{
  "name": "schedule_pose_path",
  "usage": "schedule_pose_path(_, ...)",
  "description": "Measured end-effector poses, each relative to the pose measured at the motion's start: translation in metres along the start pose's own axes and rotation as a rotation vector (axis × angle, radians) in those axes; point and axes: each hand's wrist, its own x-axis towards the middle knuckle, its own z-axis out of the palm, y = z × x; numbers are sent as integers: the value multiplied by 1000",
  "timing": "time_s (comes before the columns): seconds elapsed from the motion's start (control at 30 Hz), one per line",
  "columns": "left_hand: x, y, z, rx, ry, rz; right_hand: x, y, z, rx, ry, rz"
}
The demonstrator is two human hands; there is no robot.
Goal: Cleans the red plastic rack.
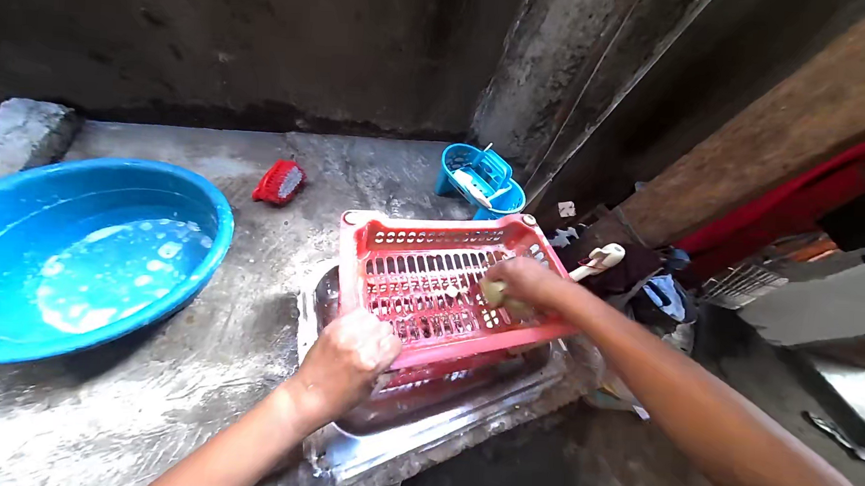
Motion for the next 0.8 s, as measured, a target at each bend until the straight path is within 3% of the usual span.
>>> schedule_pose_path(0.03, -1, -1, -1, -12, 1, 3, 4, 16, -5, -73, 3, 77)
schedule_pose_path(0.1, 1, -3, -1, -20, 2, 10, 17, 20, -17, -121, 120, 54)
schedule_pose_path(0.23, 2, 2, 1, 18, -3, -18, 62, -22, -11, 151, 407, -95)
schedule_pose_path(0.33, 4, 11, 3, 53, -14, -50, 51, -37, 5, 222, 261, -55)
schedule_pose_path(0.47, 4, 11, 4, 36, -24, -45, 0, -45, 3, 247, -116, -253)
schedule_pose_path(0.53, 3, 7, 5, 5, -15, -24, 5, -48, 4, 236, -94, -257)
schedule_pose_path(0.67, 3, 4, 6, -15, 4, 12, 55, -54, 7, 171, 253, -26)
schedule_pose_path(0.73, 4, 6, 5, 1, 2, -9, 59, -69, 3, 199, 250, -16)
schedule_pose_path(0.8, 5, 8, 4, 11, -5, -25, 37, -74, 4, 264, 141, -146)
